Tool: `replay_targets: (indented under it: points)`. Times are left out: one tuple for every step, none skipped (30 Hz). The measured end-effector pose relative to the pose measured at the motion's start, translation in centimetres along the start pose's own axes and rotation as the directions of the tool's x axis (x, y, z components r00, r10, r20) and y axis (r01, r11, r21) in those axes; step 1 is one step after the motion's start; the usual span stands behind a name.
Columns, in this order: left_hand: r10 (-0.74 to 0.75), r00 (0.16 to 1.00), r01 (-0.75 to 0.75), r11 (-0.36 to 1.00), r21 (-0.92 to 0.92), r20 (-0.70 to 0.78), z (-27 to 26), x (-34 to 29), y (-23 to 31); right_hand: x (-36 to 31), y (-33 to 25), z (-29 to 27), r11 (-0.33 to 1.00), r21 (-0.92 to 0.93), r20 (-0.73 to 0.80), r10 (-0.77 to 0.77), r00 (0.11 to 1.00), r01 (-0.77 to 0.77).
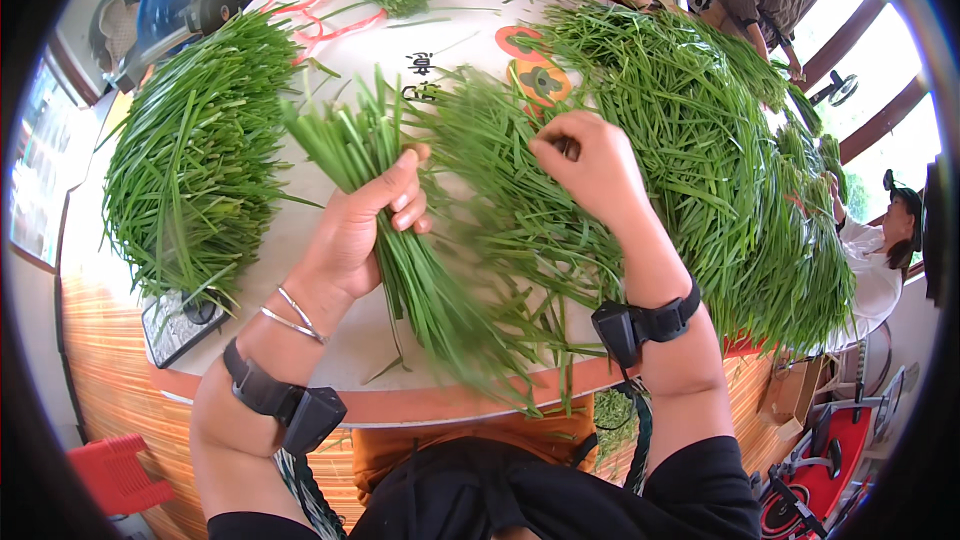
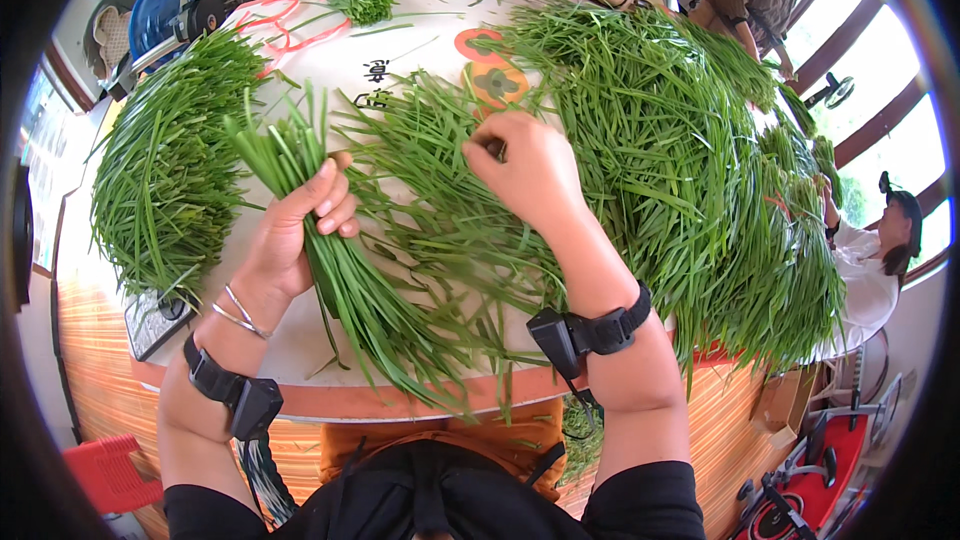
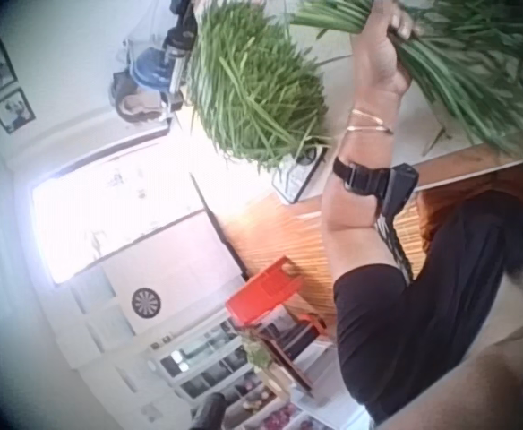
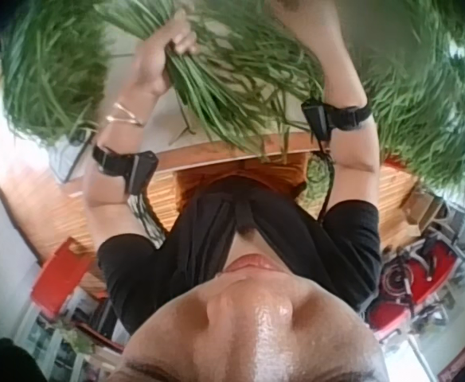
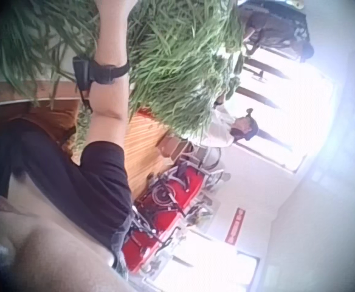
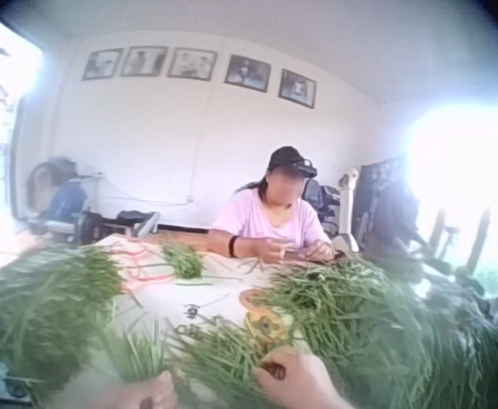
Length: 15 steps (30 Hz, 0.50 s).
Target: The person sorts through a bundle of green stalks by hand, picking out individual pieces from a pile and placing them onto a round table.
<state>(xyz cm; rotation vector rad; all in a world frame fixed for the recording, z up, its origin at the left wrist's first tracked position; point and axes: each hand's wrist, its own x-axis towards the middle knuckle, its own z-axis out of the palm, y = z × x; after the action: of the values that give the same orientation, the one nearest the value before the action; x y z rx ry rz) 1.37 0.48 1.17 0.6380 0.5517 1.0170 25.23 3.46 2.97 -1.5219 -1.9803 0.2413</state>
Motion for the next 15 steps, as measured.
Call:
replay_targets:
  points:
    - [-0.043, 0.997, 0.046, 0.998, 0.039, -0.068, 0.2, -0.1, 0.0, 0.0, -0.7, -0.4, 0.991, 0.123, 0.005, 0.055, 0.998, -0.055]
    - [-0.049, 0.998, 0.052, 0.996, 0.069, -0.039, -0.1, -0.1, -0.2, -0.3, -1.2, -0.4, 0.967, 0.244, 0.038, 0.068, 0.997, -0.076]
    - [-0.049, 0.998, 0.052, 0.996, 0.068, -0.039, -0.2, -0.1, -0.2, -0.5, -1.7, -0.2, 0.928, 0.359, 0.072, 0.083, 0.994, -0.103]
    - [-0.072, 0.997, 0.074, 0.994, 0.075, -0.034, -0.1, 0.0, -0.2, -0.8, -2.1, 0.2, 0.906, 0.414, 0.107, 0.041, 0.993, -0.082]
    - [-0.094, 0.995, 0.096, 0.992, 0.082, -0.03, -0.1, 0.0, -0.3, -1.1, -2.5, 0.6, 0.881, 0.47, 0.139, -0.003, 0.99, -0.063]
    - [-0.09, 0.996, 0.091, 0.994, 0.055, -0.027, -0.5, 0.0, -0.5, -1.4, -3.3, 0.8, 0.872, 0.485, 0.204, -0.029, 0.979, -0.075]
    - [-0.09, 0.996, 0.091, 0.994, 0.056, -0.029, -0.5, -0.1, -0.5, -1.7, -4.3, 0.7, 0.874, 0.476, 0.261, -0.038, 0.965, -0.094]
    - [-0.117, 0.99, 0.124, 0.986, 0.107, -0.077, -0.4, -0.2, -0.4, -1.9, -4.9, 1.1, 0.877, 0.479, 0.276, -0.099, 0.956, -0.047]
    - [-0.143, 0.982, 0.161, 0.975, 0.154, -0.12, -0.2, -0.2, -0.5, -2.1, -5.2, 1.3, 0.879, 0.478, 0.288, -0.156, 0.945, -0.001]
    - [-0.146, 0.982, 0.163, 0.974, 0.155, -0.117, 0.0, -0.2, -0.4, -2.4, -5.4, 1.6, 0.864, 0.493, 0.245, -0.253, 0.936, 0.105]
    - [-0.159, 0.975, 0.186, 0.966, 0.182, -0.152, 0.3, -0.3, -0.3, -2.5, -6.0, 1.3, 0.879, 0.467, 0.297, -0.255, 0.92, 0.093]
    - [-0.167, 0.967, 0.206, 0.956, 0.208, -0.191, 0.4, -0.3, -0.2, -2.6, -5.7, 1.7, 0.875, 0.451, 0.265, -0.32, 0.909, 0.177]
    - [-0.166, 0.967, 0.206, 0.956, 0.209, -0.192, 0.3, -0.3, -0.3, -2.7, -5.3, 2.1, 0.864, 0.432, 0.234, -0.384, 0.893, 0.259]
    - [-0.163, 0.973, 0.197, 0.954, 0.224, -0.162, 0.1, -0.2, -0.4, -2.8, -5.4, 1.9, 0.864, 0.432, 0.234, -0.384, 0.893, 0.259]
    - [-0.161, 0.978, 0.189, 0.953, 0.239, -0.132, -0.1, -0.2, -0.4, -2.8, -5.6, 1.7, 0.882, 0.415, 0.303, -0.364, 0.881, 0.222]
